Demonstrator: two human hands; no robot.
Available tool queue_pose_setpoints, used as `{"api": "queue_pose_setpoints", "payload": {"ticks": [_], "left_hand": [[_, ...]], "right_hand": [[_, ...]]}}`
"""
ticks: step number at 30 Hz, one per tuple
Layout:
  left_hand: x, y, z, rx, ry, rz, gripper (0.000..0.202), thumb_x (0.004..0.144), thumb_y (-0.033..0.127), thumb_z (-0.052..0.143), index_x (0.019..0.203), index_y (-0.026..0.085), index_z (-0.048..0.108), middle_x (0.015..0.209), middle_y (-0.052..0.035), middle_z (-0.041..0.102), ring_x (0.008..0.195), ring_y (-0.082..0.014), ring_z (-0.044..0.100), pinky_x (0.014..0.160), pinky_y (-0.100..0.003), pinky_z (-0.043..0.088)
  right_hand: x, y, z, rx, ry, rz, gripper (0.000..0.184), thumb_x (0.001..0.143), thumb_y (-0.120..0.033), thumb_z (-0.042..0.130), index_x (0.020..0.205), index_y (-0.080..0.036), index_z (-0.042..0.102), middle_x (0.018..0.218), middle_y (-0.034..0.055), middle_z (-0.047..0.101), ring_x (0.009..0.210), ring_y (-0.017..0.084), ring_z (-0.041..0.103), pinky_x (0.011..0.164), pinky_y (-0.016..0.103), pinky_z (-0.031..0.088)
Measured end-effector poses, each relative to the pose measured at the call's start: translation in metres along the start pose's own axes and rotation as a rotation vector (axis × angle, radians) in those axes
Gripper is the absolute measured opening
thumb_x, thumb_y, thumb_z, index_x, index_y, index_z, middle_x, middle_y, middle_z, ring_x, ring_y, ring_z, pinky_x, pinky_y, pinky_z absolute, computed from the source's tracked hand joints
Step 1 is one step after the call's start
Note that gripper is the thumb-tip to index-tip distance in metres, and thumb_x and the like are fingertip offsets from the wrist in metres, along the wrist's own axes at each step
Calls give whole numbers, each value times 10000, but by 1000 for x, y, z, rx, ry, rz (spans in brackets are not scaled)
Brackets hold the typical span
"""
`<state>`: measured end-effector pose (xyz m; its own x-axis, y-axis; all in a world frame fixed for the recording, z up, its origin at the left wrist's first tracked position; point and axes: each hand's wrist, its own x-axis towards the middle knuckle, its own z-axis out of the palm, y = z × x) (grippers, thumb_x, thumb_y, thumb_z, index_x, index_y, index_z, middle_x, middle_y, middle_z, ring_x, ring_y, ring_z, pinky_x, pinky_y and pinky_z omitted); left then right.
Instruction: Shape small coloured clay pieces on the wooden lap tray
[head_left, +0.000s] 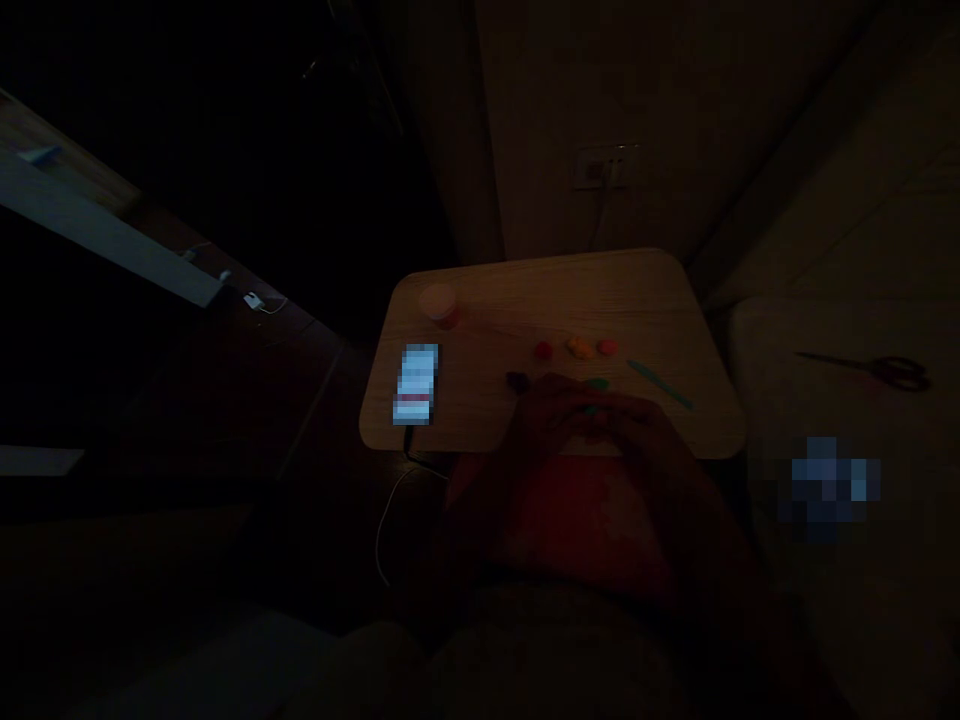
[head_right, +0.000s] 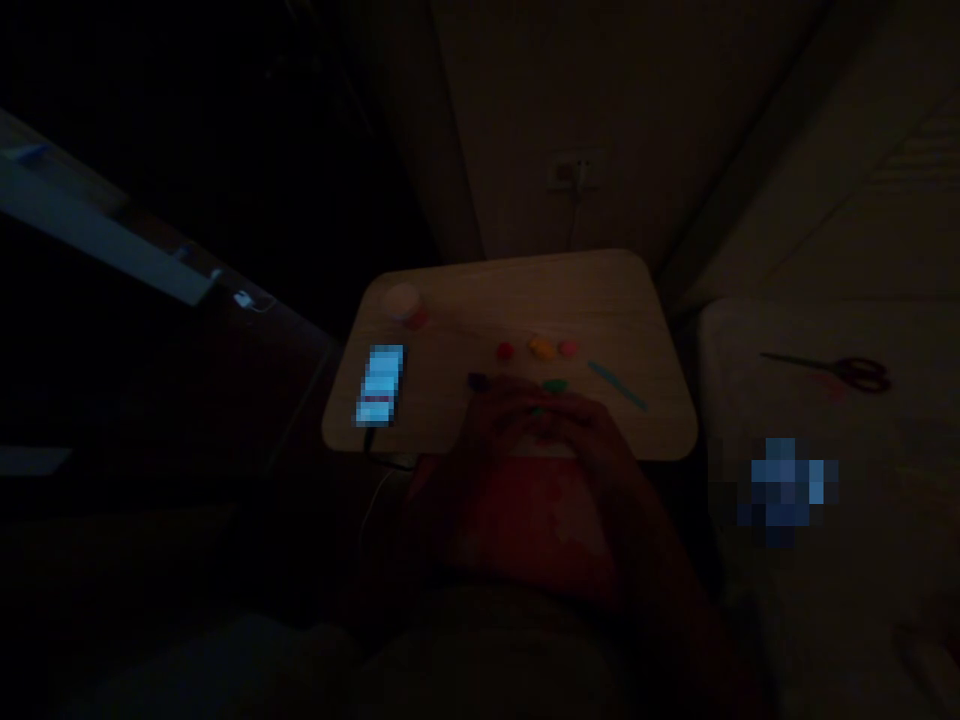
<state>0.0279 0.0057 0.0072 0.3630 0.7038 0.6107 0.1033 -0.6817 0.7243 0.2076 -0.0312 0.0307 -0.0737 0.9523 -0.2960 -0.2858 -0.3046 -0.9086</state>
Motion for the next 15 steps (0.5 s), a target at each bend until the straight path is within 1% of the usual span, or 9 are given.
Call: {"api": "queue_pose_setpoints", "payload": {"ticks": [3, 6, 11, 15], "left_hand": [[-1, 0, -1, 42, -29, -23, 317, 1081, 440, 602, 1167, 222, 816, 1151, -111, 809, 1089, -233, 737, 987, -428, 611], [-3, -2, -2, 54, -41, -30, 331, 1085, 449, 586, 1173, 231, 820, 1158, -116, 799, 1088, -236, 730, 997, -443, 611], [-3, -4, -2, 54, -54, -8, 307, 1074, 434, 611, 1187, 241, 822, 1175, -120, 797, 1104, -239, 720, 1004, -446, 605], [-1, -3, -1, 61, -28, 25, 294, 1073, 419, 617, 1190, 242, 820, 1164, -106, 807, 1090, -228, 732, 987, -426, 609]], "right_hand": [[0, -2, -2, -13, -47, -16, 393, 611, -516, 989, 881, -248, 892, 868, 80, 828, 733, 211, 730, 654, 329, 617], [0, -2, -4, -58, -70, -38, 396, 629, -562, 982, 861, -254, 891, 829, 78, 819, 704, 208, 710, 653, 339, 608], [0, 3, -5, -78, -59, -62, 372, 657, -539, 975, 893, -262, 896, 895, 80, 836, 745, 210, 720, 653, 322, 586], [0, 6, -3, -90, -16, -86, 341, 679, -517, 960, 904, -269, 899, 867, 72, 834, 717, 200, 701, 626, 313, 557]]}}
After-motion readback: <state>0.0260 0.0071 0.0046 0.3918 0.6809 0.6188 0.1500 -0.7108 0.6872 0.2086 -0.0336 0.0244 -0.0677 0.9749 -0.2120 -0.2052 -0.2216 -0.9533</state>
